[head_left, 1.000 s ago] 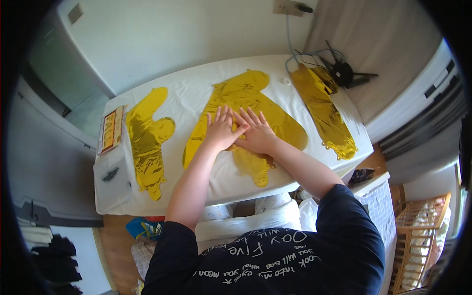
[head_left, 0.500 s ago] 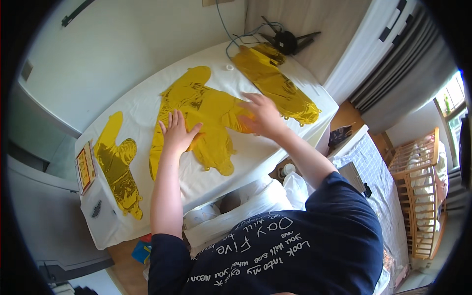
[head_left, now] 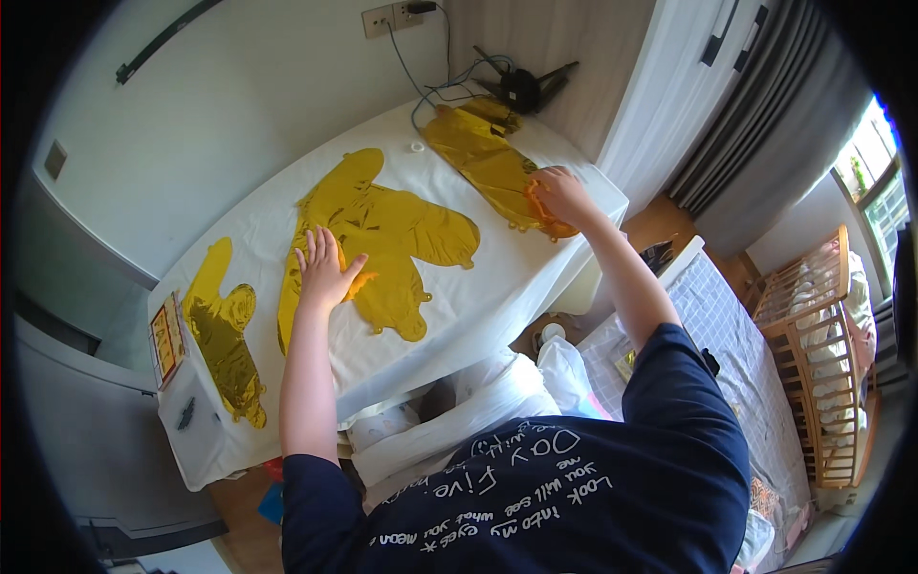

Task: Folding a yellow foil alphabet balloon on a table.

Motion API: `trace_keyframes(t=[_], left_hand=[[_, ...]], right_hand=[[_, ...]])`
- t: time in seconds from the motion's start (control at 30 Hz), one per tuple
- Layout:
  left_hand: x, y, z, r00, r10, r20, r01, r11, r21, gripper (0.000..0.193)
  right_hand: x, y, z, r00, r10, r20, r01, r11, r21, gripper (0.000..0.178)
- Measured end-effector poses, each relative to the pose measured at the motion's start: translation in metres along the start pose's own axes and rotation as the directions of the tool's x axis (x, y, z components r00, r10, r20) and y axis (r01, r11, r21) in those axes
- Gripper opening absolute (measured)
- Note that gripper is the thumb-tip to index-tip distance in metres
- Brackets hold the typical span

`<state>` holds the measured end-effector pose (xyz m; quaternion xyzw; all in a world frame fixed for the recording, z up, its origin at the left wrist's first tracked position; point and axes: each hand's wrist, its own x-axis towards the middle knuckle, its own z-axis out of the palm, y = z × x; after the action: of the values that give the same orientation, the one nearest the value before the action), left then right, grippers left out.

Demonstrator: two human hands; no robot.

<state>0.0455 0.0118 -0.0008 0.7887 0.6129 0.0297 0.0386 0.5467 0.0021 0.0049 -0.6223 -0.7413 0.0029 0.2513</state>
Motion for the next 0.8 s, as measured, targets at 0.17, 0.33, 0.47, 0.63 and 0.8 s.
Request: trace_keyframes(t=[0.17, 0.33, 0.47, 0.63, 0.8], left_hand=[[-0.005, 0.002, 0.005, 0.997, 0.0, -0.08, 0.003, 1.0, 0.025, 0.102], [-0.008, 0.004, 0.008, 0.988, 0.017, -0.156, -0.015, 1.0, 0.018, 0.099], [-0.012, 0.01, 0.003, 0.97, 0.024, -0.24, 0.007, 0.992, 0.127, 0.093], [-0.025, 0.026, -0.018, 0.922, 0.155, -0.355, -0.051, 0.957, 0.285, 0.08], [-0.024, 0.098, -0.04, 0.888, 0.251, -0.385, -0.217, 0.968, 0.128, 0.048]], right_hand=[[0.022, 0.015, -0.001, 0.997, 0.073, 0.02, -0.072, 0.996, -0.05, 0.03], [0.017, 0.026, -0.016, 0.989, 0.135, -0.056, -0.129, 0.986, 0.101, 0.031], [-0.013, 0.017, -0.019, 0.997, 0.068, -0.024, -0.067, 0.997, 0.043, 0.034], [-0.063, -0.037, -0.024, 0.986, -0.119, 0.118, 0.119, 0.993, 0.008, 0.045], [-0.064, -0.071, -0.02, 0.992, -0.12, 0.021, 0.121, 0.992, -0.037, 0.044]])
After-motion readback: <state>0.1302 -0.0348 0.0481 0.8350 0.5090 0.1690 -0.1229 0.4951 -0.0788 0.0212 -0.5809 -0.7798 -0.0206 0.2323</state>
